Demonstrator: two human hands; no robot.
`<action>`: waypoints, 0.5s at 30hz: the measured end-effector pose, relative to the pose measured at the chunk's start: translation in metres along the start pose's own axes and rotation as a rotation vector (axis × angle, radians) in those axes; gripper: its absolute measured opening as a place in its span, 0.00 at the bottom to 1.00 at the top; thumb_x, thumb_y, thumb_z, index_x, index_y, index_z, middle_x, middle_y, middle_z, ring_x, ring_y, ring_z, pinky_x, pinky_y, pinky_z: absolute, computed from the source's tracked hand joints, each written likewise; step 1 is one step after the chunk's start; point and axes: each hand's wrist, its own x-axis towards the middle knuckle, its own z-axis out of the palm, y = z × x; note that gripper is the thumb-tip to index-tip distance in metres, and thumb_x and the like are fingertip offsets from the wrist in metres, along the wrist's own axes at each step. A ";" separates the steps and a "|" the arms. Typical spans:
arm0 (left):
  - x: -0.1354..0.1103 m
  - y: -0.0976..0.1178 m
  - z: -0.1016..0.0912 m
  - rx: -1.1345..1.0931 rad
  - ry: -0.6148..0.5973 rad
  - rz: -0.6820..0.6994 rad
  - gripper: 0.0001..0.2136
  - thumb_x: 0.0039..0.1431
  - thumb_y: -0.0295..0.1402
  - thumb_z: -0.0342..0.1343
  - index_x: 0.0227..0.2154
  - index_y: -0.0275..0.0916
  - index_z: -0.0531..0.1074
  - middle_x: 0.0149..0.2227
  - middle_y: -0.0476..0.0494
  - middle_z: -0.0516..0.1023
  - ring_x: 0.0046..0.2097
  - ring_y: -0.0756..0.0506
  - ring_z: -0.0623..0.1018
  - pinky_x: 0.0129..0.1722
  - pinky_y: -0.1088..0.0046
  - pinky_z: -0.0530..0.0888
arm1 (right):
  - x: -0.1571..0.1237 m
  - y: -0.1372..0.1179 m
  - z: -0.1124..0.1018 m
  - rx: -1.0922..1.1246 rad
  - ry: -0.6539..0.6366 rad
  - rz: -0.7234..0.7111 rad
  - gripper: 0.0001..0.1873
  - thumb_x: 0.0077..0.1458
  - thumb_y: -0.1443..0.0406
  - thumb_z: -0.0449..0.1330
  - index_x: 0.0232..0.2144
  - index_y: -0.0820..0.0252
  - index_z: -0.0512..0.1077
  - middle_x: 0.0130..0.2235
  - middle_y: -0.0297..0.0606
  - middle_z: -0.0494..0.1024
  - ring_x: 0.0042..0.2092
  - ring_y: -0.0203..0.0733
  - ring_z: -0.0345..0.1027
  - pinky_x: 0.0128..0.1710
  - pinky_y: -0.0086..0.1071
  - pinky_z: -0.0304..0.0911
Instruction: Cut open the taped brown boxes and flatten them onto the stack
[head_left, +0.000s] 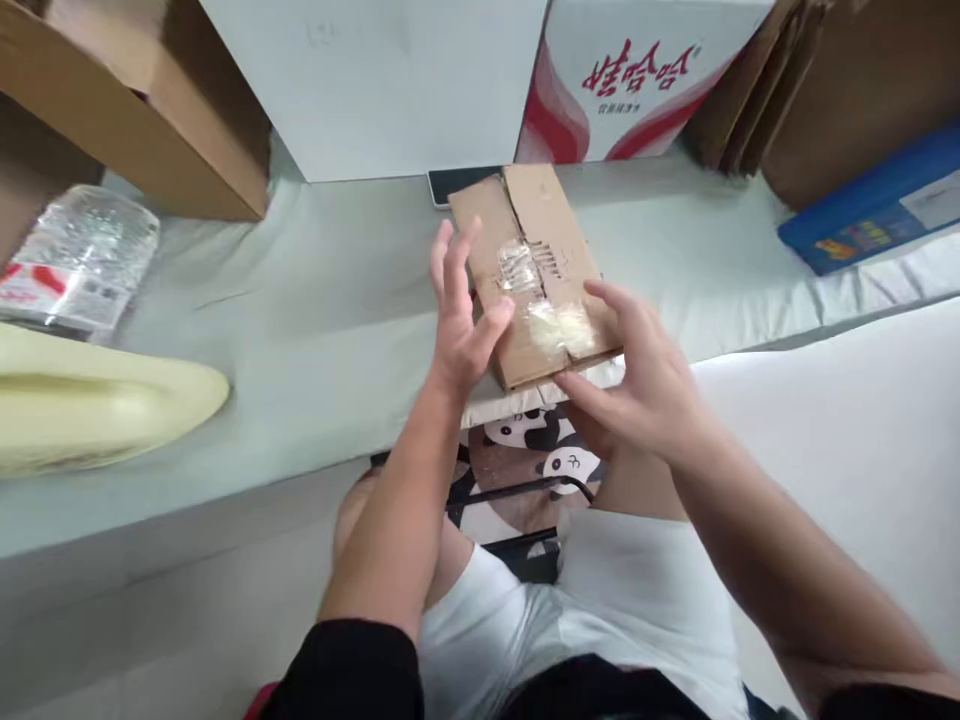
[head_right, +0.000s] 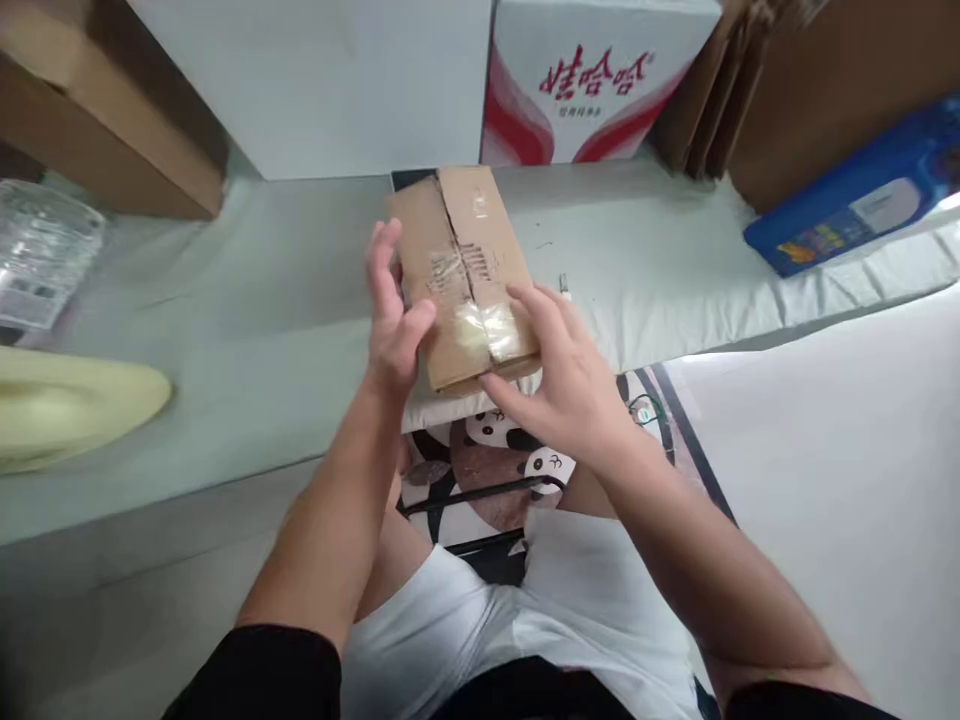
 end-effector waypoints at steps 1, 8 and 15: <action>0.000 0.001 0.000 0.017 0.003 0.018 0.36 0.63 0.60 0.52 0.70 0.58 0.49 0.77 0.45 0.43 0.78 0.30 0.45 0.75 0.47 0.50 | 0.000 0.002 0.002 0.023 0.004 0.032 0.39 0.57 0.54 0.65 0.66 0.52 0.59 0.63 0.48 0.71 0.60 0.58 0.70 0.57 0.53 0.72; -0.001 0.011 -0.001 0.109 -0.028 0.024 0.37 0.63 0.53 0.57 0.71 0.55 0.51 0.76 0.41 0.48 0.78 0.30 0.43 0.75 0.44 0.50 | 0.000 0.006 0.005 0.062 0.063 0.164 0.30 0.56 0.54 0.66 0.59 0.51 0.67 0.58 0.47 0.76 0.50 0.55 0.77 0.46 0.50 0.77; 0.002 0.045 -0.002 0.194 -0.046 -0.009 0.33 0.63 0.48 0.58 0.68 0.51 0.56 0.75 0.39 0.51 0.77 0.31 0.49 0.73 0.47 0.58 | -0.003 0.010 0.005 0.219 0.100 0.213 0.23 0.61 0.55 0.62 0.56 0.52 0.69 0.57 0.44 0.78 0.51 0.51 0.79 0.45 0.44 0.78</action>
